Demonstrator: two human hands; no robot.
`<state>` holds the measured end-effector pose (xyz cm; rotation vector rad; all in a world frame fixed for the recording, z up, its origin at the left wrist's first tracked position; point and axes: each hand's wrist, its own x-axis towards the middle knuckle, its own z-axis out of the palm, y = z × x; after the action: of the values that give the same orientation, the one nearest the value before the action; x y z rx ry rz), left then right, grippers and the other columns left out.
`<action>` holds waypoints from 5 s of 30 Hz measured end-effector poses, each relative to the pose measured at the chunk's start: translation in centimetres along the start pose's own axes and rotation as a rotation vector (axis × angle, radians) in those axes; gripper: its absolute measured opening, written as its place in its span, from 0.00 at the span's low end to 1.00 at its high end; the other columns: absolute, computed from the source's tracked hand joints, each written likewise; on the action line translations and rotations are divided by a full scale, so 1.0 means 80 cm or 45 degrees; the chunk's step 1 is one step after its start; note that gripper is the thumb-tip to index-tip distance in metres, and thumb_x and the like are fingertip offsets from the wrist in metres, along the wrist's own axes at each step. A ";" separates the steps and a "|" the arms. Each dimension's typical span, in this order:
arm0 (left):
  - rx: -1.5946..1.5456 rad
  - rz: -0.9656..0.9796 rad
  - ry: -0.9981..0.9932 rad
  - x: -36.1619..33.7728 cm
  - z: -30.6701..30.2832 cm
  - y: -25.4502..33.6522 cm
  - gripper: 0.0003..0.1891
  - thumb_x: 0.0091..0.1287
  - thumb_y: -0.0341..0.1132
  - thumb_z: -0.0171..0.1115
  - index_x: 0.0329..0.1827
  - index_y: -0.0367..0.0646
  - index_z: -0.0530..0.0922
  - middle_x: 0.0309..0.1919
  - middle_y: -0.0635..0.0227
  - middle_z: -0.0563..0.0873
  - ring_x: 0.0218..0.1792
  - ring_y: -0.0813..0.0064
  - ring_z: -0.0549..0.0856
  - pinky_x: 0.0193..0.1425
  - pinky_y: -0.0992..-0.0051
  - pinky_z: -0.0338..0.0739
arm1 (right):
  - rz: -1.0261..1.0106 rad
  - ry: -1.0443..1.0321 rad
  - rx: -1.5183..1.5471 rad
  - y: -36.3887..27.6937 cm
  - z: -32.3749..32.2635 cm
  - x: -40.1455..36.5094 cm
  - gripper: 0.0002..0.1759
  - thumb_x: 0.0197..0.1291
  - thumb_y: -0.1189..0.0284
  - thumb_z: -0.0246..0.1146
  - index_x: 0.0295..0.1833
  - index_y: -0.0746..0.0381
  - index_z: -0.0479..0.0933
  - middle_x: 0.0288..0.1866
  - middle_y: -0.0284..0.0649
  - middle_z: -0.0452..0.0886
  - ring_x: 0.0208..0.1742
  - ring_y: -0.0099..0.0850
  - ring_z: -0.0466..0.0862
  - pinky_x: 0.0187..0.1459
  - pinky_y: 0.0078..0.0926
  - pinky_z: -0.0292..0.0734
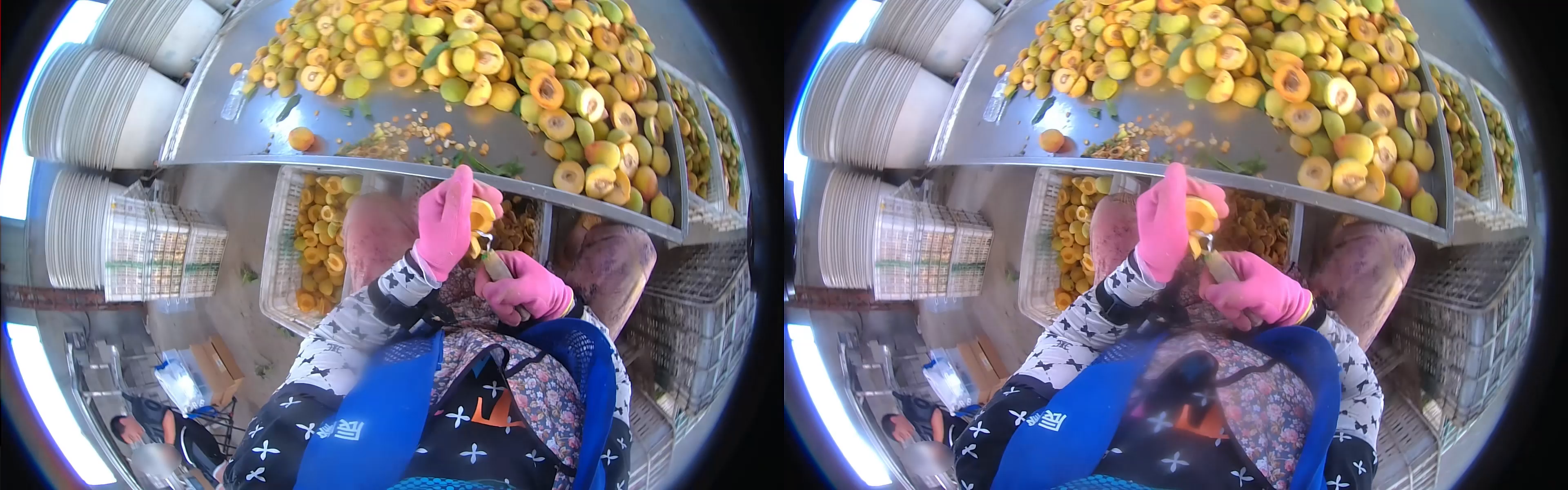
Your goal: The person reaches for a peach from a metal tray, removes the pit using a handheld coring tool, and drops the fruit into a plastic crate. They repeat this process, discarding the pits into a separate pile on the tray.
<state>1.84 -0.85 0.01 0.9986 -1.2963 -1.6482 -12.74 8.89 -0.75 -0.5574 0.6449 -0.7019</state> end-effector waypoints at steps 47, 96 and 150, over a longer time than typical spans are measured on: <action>1.258 0.093 -0.727 0.212 -0.021 -0.039 0.38 0.63 0.38 0.69 0.77 0.42 0.64 0.53 0.59 0.83 0.42 0.75 0.83 0.48 0.76 0.80 | -0.497 0.999 -1.106 0.004 -0.046 -0.005 0.15 0.61 0.63 0.67 0.41 0.63 0.74 0.30 0.50 0.81 0.35 0.51 0.83 0.38 0.42 0.77; -0.232 0.082 -0.101 0.035 0.077 -0.008 0.20 0.77 0.47 0.55 0.52 0.36 0.80 0.40 0.59 0.87 0.38 0.70 0.86 0.41 0.72 0.84 | -0.618 0.801 -0.816 -0.001 -0.017 -0.005 0.10 0.61 0.70 0.63 0.43 0.63 0.73 0.23 0.39 0.78 0.22 0.32 0.82 0.25 0.32 0.73; 1.334 0.302 0.342 0.352 -0.057 -0.061 0.35 0.56 0.42 0.70 0.67 0.40 0.72 0.55 0.49 0.79 0.57 0.50 0.80 0.64 0.60 0.74 | -0.360 0.883 -1.361 -0.023 -0.060 -0.017 0.19 0.58 0.56 0.69 0.40 0.62 0.77 0.31 0.53 0.82 0.38 0.56 0.83 0.39 0.47 0.77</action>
<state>-4.97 -27.65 -8.53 1.4983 -2.0179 -0.5461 -17.66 7.50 -2.28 -1.4319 1.6403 -0.7830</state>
